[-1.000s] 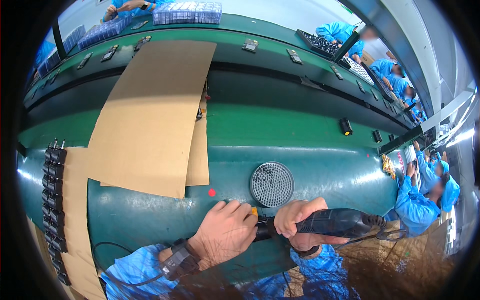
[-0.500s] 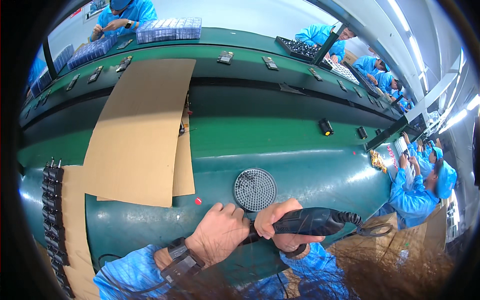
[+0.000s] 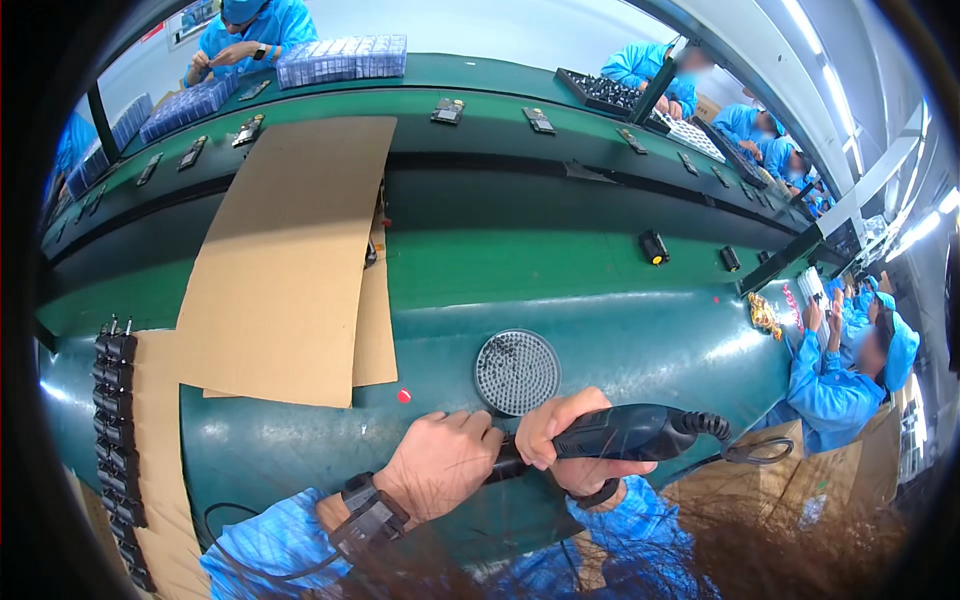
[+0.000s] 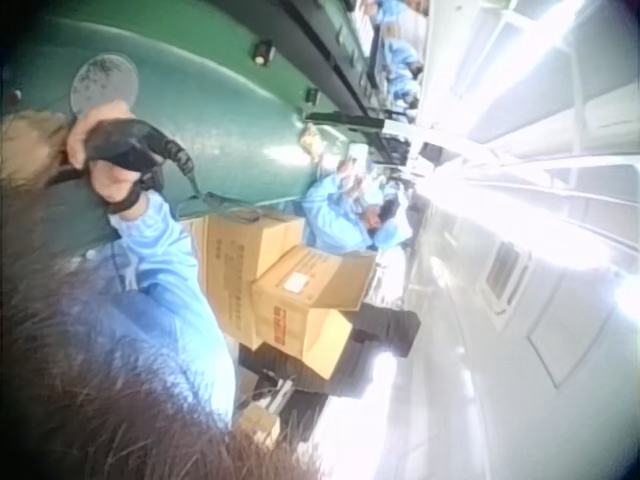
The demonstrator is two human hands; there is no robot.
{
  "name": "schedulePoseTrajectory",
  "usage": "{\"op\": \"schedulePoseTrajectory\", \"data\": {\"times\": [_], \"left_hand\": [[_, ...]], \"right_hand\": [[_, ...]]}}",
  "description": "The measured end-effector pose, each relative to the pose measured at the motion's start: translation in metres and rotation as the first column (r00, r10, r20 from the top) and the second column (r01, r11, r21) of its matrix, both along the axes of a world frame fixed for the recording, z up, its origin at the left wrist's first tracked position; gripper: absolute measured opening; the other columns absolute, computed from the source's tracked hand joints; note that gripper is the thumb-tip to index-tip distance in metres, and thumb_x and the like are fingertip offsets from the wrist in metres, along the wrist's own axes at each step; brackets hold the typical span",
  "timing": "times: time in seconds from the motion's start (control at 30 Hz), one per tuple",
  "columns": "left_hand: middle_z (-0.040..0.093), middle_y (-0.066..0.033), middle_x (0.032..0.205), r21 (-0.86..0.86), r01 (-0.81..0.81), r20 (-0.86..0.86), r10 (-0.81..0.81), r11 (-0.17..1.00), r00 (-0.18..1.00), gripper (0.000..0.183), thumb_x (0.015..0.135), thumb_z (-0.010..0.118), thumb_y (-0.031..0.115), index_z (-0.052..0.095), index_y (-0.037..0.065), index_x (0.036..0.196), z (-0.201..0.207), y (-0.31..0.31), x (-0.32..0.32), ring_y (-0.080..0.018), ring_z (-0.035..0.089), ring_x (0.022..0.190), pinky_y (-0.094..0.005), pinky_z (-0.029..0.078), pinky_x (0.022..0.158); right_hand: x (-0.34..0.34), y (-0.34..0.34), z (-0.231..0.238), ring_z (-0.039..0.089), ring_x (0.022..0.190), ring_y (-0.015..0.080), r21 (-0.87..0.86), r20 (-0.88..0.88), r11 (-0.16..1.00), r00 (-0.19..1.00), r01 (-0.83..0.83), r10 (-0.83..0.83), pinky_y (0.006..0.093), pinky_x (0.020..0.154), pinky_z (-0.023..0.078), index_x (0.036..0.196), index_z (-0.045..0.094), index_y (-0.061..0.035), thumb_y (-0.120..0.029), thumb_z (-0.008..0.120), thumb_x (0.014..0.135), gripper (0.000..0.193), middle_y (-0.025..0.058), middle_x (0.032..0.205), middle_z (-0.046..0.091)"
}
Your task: Use an electric screwdriver to secure components into small electronic device housings on a production line.
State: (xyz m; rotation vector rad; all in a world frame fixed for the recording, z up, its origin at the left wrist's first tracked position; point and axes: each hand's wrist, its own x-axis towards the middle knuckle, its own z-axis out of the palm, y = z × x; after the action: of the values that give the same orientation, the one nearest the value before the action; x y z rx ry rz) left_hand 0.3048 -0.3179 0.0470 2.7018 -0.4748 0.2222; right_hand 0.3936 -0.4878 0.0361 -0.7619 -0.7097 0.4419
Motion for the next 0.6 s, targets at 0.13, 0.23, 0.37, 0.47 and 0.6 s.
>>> {"op": "schedulePoseTrajectory", "data": {"times": [0.13, 0.23, 0.37, 0.47, 0.6], "left_hand": [[0.061, -0.0050, 0.082, -0.007, -0.033, 0.000, 0.033, 0.999, 0.999, 0.011, 0.081, 0.066, 0.014, 0.061, 0.010, 0.089, -0.002, -0.001, 0.000, -0.0223, 0.068, 0.080, -0.0352, 0.052, 0.066], [0.061, -0.0047, 0.082, 0.010, -0.029, -0.017, 0.029, 1.000, 0.999, 0.012, 0.080, 0.067, 0.014, 0.060, 0.010, 0.089, -0.002, -0.002, 0.001, -0.0231, 0.068, 0.080, -0.0354, 0.052, 0.066], [0.061, -0.0046, 0.087, -0.071, -0.038, 0.007, 0.039, 0.997, 0.999, 0.017, 0.079, 0.072, 0.015, 0.063, 0.009, 0.092, -0.008, -0.001, -0.002, -0.0230, 0.066, 0.085, -0.0373, 0.054, 0.071], [0.063, -0.0053, 0.097, -0.207, -0.090, 0.002, 0.092, 0.974, 0.996, 0.029, 0.080, 0.079, 0.021, 0.067, 0.008, 0.103, -0.011, 0.001, -0.017, -0.0244, 0.064, 0.092, -0.0385, 0.056, 0.077], [0.064, -0.0076, 0.115, -0.209, -0.118, 0.028, 0.127, 0.971, 0.992, 0.048, 0.080, 0.083, 0.034, 0.068, 0.007, 0.117, -0.015, -0.001, -0.033, -0.0282, 0.062, 0.106, -0.0395, 0.057, 0.084]], "right_hand": [[0.000, 0.002, 0.004, 0.054, 0.058, 0.0176, -0.024, 0.025, 1.000, 1.000, -0.007, 0.008, 0.0304, 0.050, 0.045, 0.103, 0.055, -0.0014, -0.092, 0.063, 0.064, 0.099, 0.0091, 0.068, 0.055], [0.001, 0.003, 0.002, 0.054, 0.060, 0.0179, 0.000, 0.046, 1.000, 0.999, -0.028, 0.028, 0.0305, 0.051, 0.046, 0.104, 0.055, -0.0011, -0.091, 0.064, 0.064, 0.099, 0.0095, 0.069, 0.056], [0.001, -0.001, -0.004, 0.055, 0.061, 0.0178, 0.005, 0.054, 0.999, 0.998, -0.031, 0.031, 0.0303, 0.052, 0.047, 0.106, 0.056, -0.0002, -0.091, 0.063, 0.064, 0.101, 0.0098, 0.070, 0.056], [0.001, 0.001, -0.003, 0.055, 0.061, 0.0179, 0.010, 0.051, 0.999, 0.998, -0.034, 0.034, 0.0303, 0.052, 0.047, 0.106, 0.056, 0.0002, -0.091, 0.063, 0.064, 0.101, 0.0100, 0.071, 0.056], [0.001, 0.003, 0.000, 0.055, 0.061, 0.0180, 0.015, 0.064, 1.000, 0.998, -0.026, 0.025, 0.0304, 0.052, 0.047, 0.106, 0.056, 0.0001, -0.090, 0.063, 0.066, 0.099, 0.0103, 0.070, 0.057]]}}
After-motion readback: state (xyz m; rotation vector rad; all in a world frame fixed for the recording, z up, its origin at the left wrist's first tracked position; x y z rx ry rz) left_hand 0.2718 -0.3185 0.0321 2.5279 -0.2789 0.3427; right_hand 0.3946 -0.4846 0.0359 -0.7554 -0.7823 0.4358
